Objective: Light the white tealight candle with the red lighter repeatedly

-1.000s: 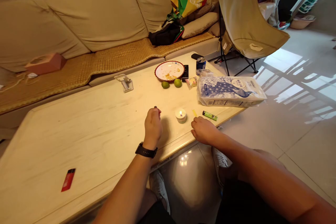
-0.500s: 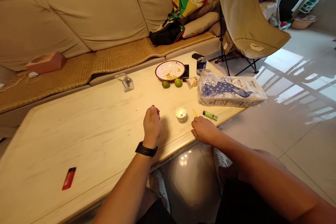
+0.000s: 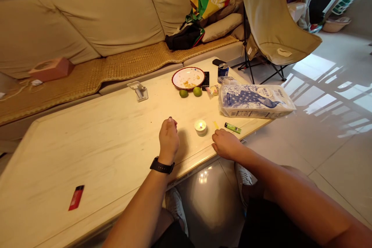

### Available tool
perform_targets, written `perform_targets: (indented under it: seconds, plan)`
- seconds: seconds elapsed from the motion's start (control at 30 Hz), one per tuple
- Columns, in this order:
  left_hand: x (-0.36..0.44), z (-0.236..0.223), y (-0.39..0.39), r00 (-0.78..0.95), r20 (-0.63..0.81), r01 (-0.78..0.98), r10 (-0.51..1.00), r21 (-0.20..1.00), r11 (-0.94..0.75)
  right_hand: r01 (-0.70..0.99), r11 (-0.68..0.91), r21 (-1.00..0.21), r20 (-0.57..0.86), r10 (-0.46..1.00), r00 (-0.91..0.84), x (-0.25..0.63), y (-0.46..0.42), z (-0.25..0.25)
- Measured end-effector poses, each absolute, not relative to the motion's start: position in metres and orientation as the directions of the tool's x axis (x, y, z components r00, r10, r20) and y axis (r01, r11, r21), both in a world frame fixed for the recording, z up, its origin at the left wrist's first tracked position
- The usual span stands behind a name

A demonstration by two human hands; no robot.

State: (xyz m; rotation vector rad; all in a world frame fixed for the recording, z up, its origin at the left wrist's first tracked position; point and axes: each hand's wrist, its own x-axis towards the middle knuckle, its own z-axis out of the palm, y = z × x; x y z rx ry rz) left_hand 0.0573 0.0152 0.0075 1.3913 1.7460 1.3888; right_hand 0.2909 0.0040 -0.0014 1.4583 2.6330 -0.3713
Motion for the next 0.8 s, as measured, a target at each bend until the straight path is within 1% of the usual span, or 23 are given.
perform_targets:
  seconds: [0.07, 0.13, 0.37, 0.6, 0.8]
  plan:
    - [0.0582, 0.0085, 0.0152, -0.369, 0.136, 0.309, 0.919, 0.951, -0.017, 0.845, 0.512, -0.157, -0.208, 0.819, -0.535, 0.2910, 0.0038, -0.0013]
    - [0.0586, 0.0089, 0.0152, -0.379, 0.108, 0.266, 0.919, 0.964, -0.004, 0.843, 0.515, -0.154, -0.202, 0.819, -0.537, 0.2911, 0.0037, -0.0017]
    - [0.0580, 0.0096, 0.0139, -0.366, 0.131, 0.310, 0.921, 0.951, -0.012, 0.846, 0.510, -0.157, -0.200, 0.822, -0.533, 0.2912, 0.0037, -0.0036]
    - [0.0586, 0.0126, 0.0118, -0.373, 0.113, 0.272, 0.921, 0.962, -0.008, 0.844, 0.513, -0.157, -0.201, 0.820, -0.536, 0.2912, 0.0041, -0.0022]
    - [0.0578, 0.0122, 0.0113, -0.357, 0.138, 0.319, 0.924, 0.948, -0.018, 0.847, 0.510, -0.149, -0.207, 0.822, -0.531, 0.2908, 0.0042, -0.0022]
